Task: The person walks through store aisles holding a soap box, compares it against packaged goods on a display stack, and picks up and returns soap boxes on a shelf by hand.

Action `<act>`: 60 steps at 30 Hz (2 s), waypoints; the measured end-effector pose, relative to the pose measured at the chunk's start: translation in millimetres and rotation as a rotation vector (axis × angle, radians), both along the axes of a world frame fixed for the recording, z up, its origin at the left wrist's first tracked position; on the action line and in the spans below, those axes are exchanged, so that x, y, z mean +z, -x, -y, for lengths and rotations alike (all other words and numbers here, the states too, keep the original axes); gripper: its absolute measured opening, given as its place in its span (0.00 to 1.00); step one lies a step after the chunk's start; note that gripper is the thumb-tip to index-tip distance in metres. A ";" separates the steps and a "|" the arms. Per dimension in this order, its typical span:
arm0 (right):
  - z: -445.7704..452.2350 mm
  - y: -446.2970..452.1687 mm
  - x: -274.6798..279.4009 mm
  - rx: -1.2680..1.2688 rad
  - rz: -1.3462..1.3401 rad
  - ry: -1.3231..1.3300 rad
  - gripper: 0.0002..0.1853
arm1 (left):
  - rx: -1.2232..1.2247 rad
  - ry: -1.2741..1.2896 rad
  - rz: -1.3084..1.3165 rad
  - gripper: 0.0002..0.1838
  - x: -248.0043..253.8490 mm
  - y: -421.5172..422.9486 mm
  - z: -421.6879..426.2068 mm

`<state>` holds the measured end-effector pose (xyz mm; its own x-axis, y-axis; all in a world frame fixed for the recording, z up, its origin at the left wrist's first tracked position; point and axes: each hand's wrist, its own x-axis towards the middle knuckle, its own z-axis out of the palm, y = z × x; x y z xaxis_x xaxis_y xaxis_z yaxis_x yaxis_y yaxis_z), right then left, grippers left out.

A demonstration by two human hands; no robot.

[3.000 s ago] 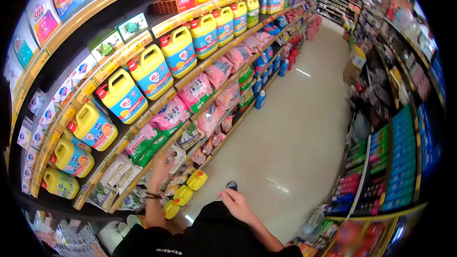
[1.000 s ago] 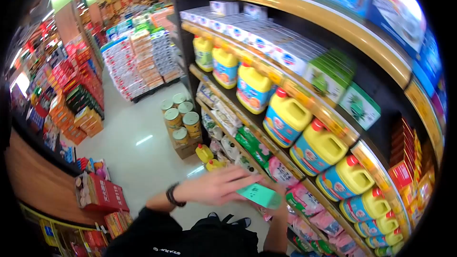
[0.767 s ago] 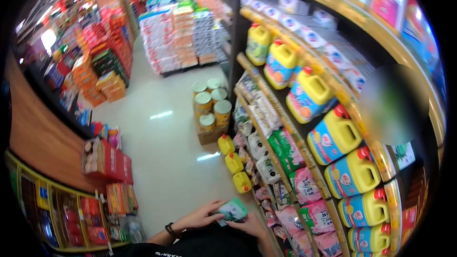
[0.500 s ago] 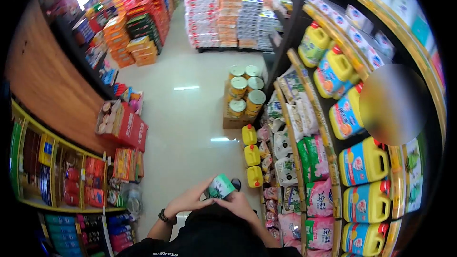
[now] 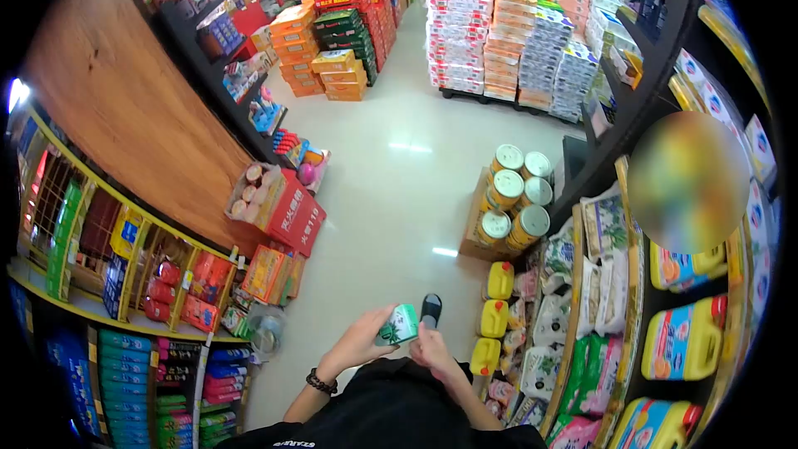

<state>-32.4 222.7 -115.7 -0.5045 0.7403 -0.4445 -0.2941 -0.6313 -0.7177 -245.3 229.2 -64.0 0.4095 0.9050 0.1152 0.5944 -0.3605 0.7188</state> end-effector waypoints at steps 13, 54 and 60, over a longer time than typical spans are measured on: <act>-203.9 -51.8 -2.9 -0.062 0.099 -0.033 0.18 | -0.302 -0.041 -0.481 0.49 40.0 -55.6 -226.0; -792.3 19.4 12.9 -0.414 0.211 0.045 0.20 | -0.144 -0.027 0.081 0.39 1.2 19.1 -804.8; -903.2 0.7 -27.1 -0.534 0.329 -0.063 0.21 | -0.273 -0.059 -0.045 0.38 10.7 -9.1 -928.0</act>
<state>-33.1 1125.9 -142.8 0.0974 0.8820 -0.4611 -0.3144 -0.4123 -0.8551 -236.2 1157.1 -53.3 0.6434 0.7525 0.1408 0.5004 -0.5526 0.6665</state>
